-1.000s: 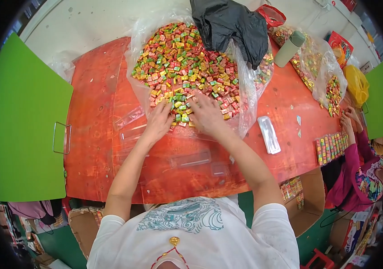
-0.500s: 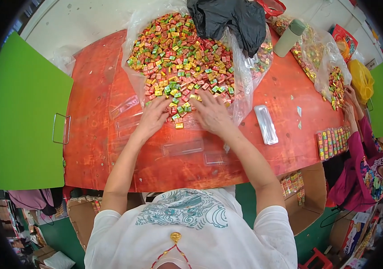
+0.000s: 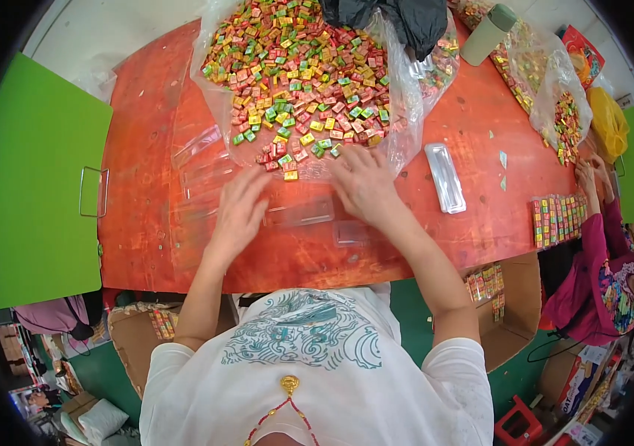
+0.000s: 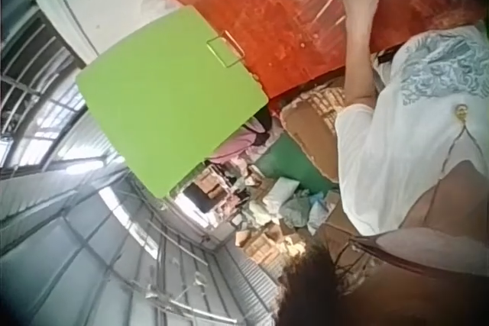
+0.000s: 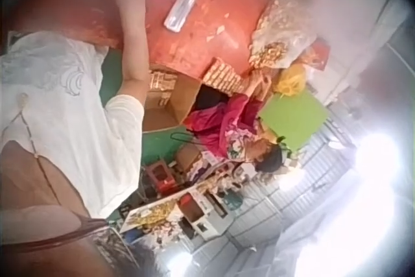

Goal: Packing small colorful packaged items into cardboard boxes and plastic cases.

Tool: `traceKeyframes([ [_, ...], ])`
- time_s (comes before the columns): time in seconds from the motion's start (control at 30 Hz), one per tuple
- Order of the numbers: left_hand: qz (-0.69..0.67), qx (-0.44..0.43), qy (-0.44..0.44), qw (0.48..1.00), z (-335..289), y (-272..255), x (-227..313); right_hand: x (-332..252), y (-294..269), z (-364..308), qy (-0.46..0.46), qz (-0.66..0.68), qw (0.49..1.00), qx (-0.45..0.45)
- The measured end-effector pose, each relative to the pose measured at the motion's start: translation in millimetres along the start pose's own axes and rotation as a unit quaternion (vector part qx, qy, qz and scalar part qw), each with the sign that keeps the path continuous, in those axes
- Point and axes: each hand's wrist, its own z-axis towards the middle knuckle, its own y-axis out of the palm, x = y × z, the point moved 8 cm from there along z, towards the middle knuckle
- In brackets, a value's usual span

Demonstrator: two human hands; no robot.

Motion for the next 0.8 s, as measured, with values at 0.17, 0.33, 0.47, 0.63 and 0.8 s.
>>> traceKeyframes([
  [0.17,0.041,-0.051,0.018,0.998,-48,29,34,-51,11,-25,-0.033,0.026,0.998,-0.057],
  [0.33,0.108,-0.042,0.033,0.993,-60,47,38,-66,29,-28,-0.076,-0.002,0.995,-0.065],
  [0.47,0.092,-0.022,0.024,0.995,-61,45,30,-80,36,-25,-0.109,-0.024,0.992,-0.061],
  [0.63,0.074,-0.004,-0.022,0.997,-69,27,29,-89,48,-18,-0.127,-0.024,0.99,-0.064],
  [0.8,0.037,0.03,-0.024,0.999,-99,-1,34,-100,45,-6,-0.12,-0.001,0.992,-0.031],
])
